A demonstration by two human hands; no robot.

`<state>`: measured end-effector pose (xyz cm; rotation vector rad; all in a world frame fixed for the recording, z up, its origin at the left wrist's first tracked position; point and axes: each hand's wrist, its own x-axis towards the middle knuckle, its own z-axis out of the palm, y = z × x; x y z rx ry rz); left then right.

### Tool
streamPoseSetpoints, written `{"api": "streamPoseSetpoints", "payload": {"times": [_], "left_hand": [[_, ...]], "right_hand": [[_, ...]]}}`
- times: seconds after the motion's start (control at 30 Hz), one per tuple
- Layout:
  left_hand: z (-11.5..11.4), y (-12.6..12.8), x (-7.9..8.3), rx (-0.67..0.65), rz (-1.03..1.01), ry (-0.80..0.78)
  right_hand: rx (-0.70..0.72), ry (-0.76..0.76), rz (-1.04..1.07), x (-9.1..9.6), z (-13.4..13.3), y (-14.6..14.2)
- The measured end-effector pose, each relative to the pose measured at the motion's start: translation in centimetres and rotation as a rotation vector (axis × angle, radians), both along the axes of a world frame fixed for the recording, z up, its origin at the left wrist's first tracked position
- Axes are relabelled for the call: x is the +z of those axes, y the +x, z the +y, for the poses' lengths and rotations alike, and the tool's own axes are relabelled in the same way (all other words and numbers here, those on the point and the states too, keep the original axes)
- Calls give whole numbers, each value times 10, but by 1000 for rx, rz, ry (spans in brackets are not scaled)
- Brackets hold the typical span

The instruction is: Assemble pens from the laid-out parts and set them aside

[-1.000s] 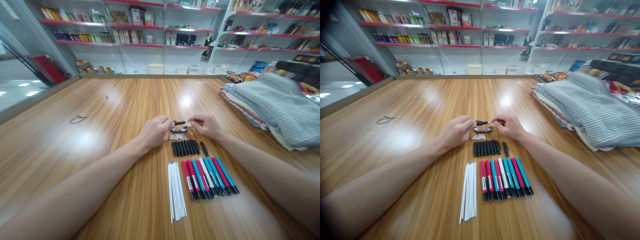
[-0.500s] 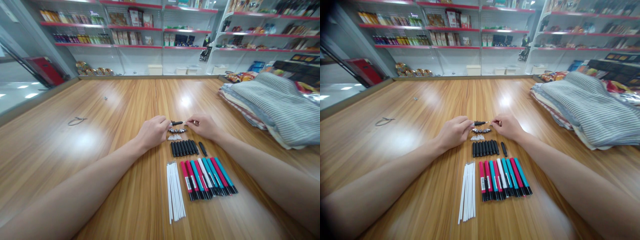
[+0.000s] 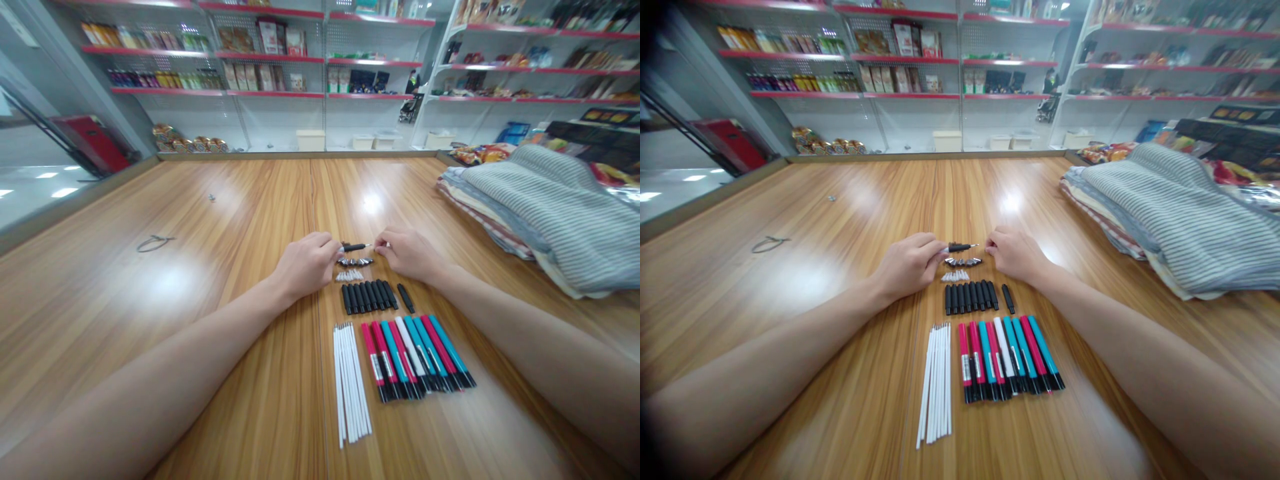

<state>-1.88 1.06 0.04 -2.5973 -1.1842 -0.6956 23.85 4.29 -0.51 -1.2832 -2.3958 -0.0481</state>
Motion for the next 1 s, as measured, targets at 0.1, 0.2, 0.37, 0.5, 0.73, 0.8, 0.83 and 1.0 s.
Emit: {"api": "streamPoseSetpoints", "payload": {"times": [0.1, 0.2, 0.37, 0.5, 0.73, 0.8, 0.83, 1.0], "left_hand": [[0, 0, 0, 4, 2, 0], [0, 0, 0, 4, -3, -2], [0, 0, 1, 4, -8, -6], [0, 0, 1, -1, -10, -12], [0, -1, 1, 9, -9, -7], [0, -1, 1, 12, -10, -4], [0, -1, 1, 13, -10, -5], [1, -1, 2, 9, -12, -11]], "right_hand": [[-32, -18, 39, 1, -2, -2], [-34, 0, 131, 0, -2, -3], [16, 88, 212, -3, 0, -2], [-23, 85, 286, -3, 1, -2], [-65, 92, 395, -5, 4, -1], [-76, 76, 412, -7, 5, 0], [-77, 57, 418, -7, 5, 0], [-31, -62, 491, -5, 0, -4]]}}
